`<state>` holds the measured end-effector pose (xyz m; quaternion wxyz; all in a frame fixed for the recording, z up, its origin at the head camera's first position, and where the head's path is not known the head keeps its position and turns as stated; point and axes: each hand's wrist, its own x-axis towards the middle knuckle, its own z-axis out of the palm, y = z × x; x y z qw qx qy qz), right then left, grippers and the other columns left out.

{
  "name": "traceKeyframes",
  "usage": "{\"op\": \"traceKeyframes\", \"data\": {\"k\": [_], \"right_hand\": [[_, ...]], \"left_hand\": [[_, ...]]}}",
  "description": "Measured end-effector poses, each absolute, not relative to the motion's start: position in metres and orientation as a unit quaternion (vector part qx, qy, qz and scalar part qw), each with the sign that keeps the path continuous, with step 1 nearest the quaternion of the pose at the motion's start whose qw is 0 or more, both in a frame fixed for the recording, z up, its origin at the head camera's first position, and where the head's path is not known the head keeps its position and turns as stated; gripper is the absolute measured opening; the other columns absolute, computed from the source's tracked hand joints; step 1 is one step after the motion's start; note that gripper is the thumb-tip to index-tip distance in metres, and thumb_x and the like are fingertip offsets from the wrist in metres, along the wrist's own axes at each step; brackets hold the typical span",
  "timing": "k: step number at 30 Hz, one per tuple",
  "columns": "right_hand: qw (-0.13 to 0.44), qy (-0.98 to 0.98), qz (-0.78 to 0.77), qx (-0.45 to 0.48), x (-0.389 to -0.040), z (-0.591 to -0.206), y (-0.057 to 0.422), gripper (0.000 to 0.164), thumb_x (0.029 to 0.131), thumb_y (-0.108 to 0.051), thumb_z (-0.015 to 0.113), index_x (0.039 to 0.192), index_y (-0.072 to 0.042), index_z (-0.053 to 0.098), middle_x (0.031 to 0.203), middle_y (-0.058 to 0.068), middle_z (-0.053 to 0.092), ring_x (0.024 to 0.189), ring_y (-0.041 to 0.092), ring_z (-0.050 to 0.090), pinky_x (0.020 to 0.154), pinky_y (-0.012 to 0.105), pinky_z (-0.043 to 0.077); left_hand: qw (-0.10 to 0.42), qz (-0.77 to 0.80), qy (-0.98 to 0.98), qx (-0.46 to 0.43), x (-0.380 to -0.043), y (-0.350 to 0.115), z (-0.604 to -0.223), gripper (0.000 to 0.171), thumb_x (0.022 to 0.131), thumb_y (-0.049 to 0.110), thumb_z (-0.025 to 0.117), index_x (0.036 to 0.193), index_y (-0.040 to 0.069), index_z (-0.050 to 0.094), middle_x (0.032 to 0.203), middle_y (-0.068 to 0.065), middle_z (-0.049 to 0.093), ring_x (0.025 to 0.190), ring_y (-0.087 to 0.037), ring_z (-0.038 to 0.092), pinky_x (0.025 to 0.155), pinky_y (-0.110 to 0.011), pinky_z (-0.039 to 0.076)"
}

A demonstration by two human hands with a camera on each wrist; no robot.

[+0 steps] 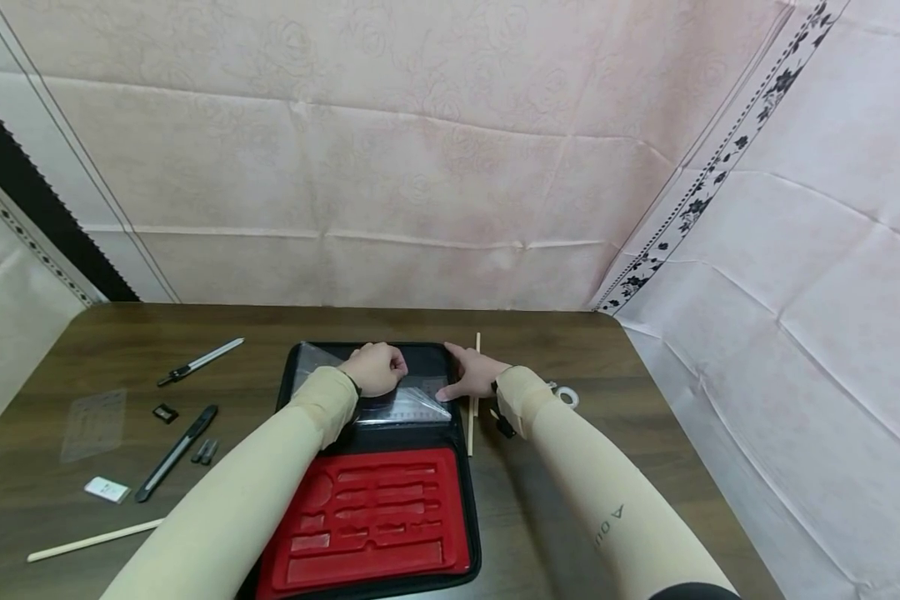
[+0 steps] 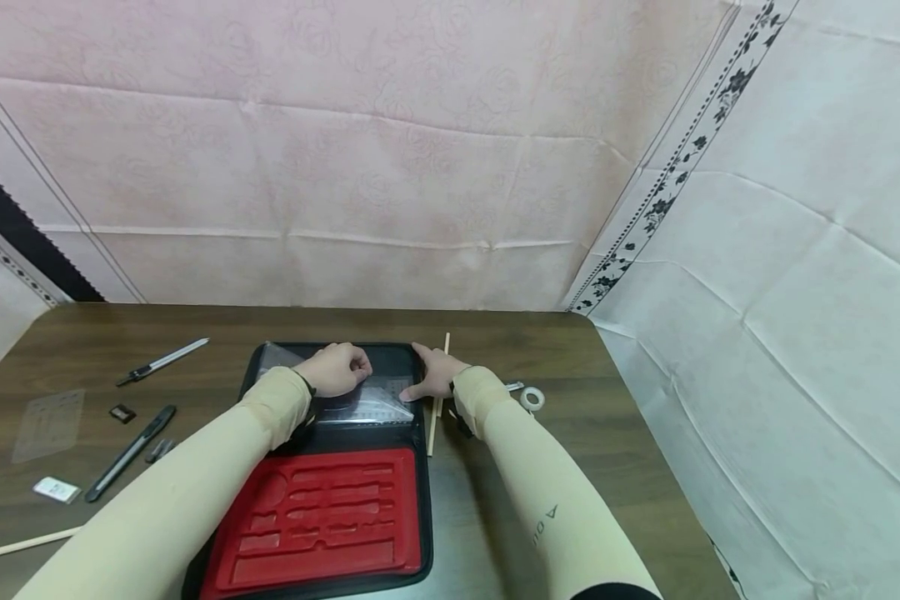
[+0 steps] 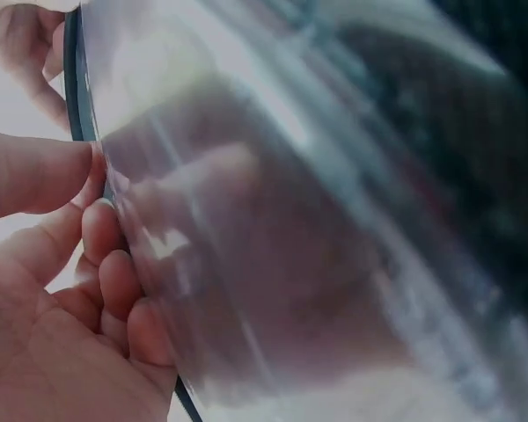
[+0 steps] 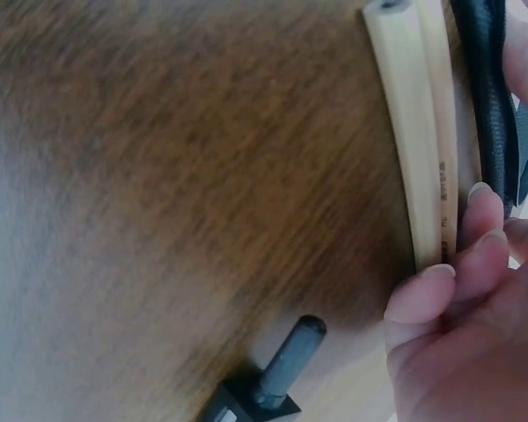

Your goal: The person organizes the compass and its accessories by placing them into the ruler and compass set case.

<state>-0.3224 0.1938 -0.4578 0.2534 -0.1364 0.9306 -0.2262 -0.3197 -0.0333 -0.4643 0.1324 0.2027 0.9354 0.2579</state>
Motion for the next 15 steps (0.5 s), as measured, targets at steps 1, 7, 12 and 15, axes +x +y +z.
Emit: {"op": "traceKeyframes", "data": {"k": [1, 7, 12, 15], "right_hand": [[0.253, 0.930, -0.227, -0.137, -0.323, -0.458, 0.194, 0.103, 0.081, -0.044, 0.077, 0.156, -0.014, 0.012, 0.151, 0.013, 0.032, 0.130, 0.023, 0.040, 0.107, 0.040, 0.032], [0.250, 0.931, -0.229, -0.137, -0.323, -0.458, 0.195, 0.102, 0.081, -0.043, 0.077, 0.155, -0.013, 0.013, 0.151, 0.014, 0.033, 0.131, 0.025, 0.039, 0.107, 0.041, 0.032], [0.251, 0.931, -0.227, -0.139, -0.322, -0.458, 0.195, 0.102, 0.082, -0.042, 0.076, 0.156, -0.015, 0.011, 0.153, 0.013, 0.030, 0.133, 0.024, 0.037, 0.108, 0.040, 0.032], [0.248, 0.931, -0.229, -0.136, -0.322, -0.458, 0.197, 0.102, 0.082, -0.042, 0.076, 0.156, -0.015, 0.011, 0.151, 0.013, 0.032, 0.130, 0.025, 0.040, 0.107, 0.040, 0.033]], "left_hand": [[0.132, 0.252, 0.936, 0.205, -0.319, -0.033, -0.464, 0.011, 0.093, 0.016, 0.059, 0.096, 0.012, 0.069, 0.088, 0.002, 0.063, 0.091, -0.020, 0.056, 0.089, -0.043, 0.039], [0.126, 0.253, 0.934, 0.219, -0.315, -0.036, -0.461, 0.013, 0.092, 0.014, 0.058, 0.099, 0.014, 0.069, 0.090, 0.001, 0.060, 0.093, -0.022, 0.053, 0.087, -0.043, 0.037], [0.098, 0.298, 0.924, 0.218, -0.315, -0.061, -0.459, 0.019, 0.095, 0.016, 0.058, 0.109, 0.010, 0.069, 0.094, 0.000, 0.064, 0.093, -0.020, 0.056, 0.091, -0.046, 0.033], [0.071, 0.323, 0.918, 0.217, -0.316, -0.092, -0.454, 0.022, 0.096, 0.016, 0.057, 0.112, 0.005, 0.067, 0.101, -0.006, 0.066, 0.096, -0.022, 0.059, 0.092, -0.047, 0.037]]}}
